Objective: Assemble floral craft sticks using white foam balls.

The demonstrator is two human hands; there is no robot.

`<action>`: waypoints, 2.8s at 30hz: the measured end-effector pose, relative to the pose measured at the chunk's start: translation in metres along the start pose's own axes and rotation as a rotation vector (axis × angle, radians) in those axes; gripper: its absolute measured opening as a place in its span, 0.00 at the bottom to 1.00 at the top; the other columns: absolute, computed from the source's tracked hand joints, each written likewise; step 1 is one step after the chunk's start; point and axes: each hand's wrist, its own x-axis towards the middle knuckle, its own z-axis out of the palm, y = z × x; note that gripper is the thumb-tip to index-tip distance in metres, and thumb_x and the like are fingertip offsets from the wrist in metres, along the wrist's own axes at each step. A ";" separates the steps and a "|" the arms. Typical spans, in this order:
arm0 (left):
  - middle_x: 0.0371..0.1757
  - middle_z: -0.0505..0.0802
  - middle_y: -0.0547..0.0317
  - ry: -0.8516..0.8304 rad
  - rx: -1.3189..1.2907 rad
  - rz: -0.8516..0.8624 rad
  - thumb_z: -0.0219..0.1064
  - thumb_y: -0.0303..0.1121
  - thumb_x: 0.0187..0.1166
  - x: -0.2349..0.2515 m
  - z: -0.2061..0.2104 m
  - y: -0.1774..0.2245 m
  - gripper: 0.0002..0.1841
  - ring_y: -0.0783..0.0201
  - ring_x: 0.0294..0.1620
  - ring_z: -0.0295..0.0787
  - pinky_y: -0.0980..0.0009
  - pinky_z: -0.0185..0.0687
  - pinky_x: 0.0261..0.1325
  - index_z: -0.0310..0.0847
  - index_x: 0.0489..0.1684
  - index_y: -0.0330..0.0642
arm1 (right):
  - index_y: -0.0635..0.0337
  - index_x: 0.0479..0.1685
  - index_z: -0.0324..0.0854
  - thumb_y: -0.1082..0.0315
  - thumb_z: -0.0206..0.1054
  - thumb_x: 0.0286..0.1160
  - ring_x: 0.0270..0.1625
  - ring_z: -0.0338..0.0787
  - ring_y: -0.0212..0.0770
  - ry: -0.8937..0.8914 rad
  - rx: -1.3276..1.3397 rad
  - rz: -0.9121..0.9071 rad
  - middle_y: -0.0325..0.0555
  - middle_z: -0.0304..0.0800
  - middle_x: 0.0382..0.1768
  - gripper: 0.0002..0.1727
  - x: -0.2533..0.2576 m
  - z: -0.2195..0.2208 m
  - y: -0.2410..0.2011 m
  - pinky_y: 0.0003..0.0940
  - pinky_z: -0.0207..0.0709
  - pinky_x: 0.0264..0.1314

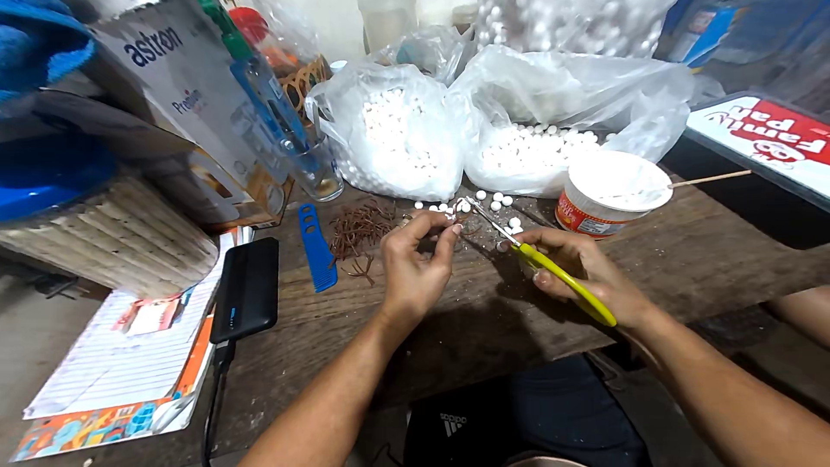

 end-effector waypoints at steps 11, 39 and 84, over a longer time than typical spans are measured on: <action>0.35 0.91 0.58 -0.030 0.004 0.015 0.68 0.19 0.72 0.001 -0.001 0.000 0.03 0.82 0.38 0.86 0.86 0.82 0.45 0.87 0.35 0.27 | 0.48 0.50 0.81 0.42 0.78 0.62 0.20 0.75 0.12 -0.003 0.035 0.006 0.14 0.80 0.23 0.25 0.000 0.002 -0.001 0.09 0.68 0.21; 0.37 0.93 0.70 -0.043 -0.327 -0.307 0.65 0.15 0.75 0.009 -0.002 0.006 0.10 0.77 0.40 0.91 0.77 0.89 0.49 0.87 0.39 0.41 | 0.44 0.27 0.83 0.64 0.72 0.71 0.23 0.80 0.13 0.512 -0.255 -0.196 0.15 0.84 0.21 0.07 -0.042 -0.055 -0.002 0.12 0.76 0.27; 0.42 0.91 0.64 -0.086 -0.074 0.025 0.68 0.24 0.72 0.006 0.039 0.005 0.04 0.86 0.44 0.85 0.87 0.82 0.49 0.88 0.36 0.33 | 0.49 0.39 0.89 0.70 0.59 0.86 0.28 0.91 0.24 0.778 -0.349 -0.537 0.24 0.93 0.30 0.12 -0.057 -0.115 -0.048 0.23 0.90 0.35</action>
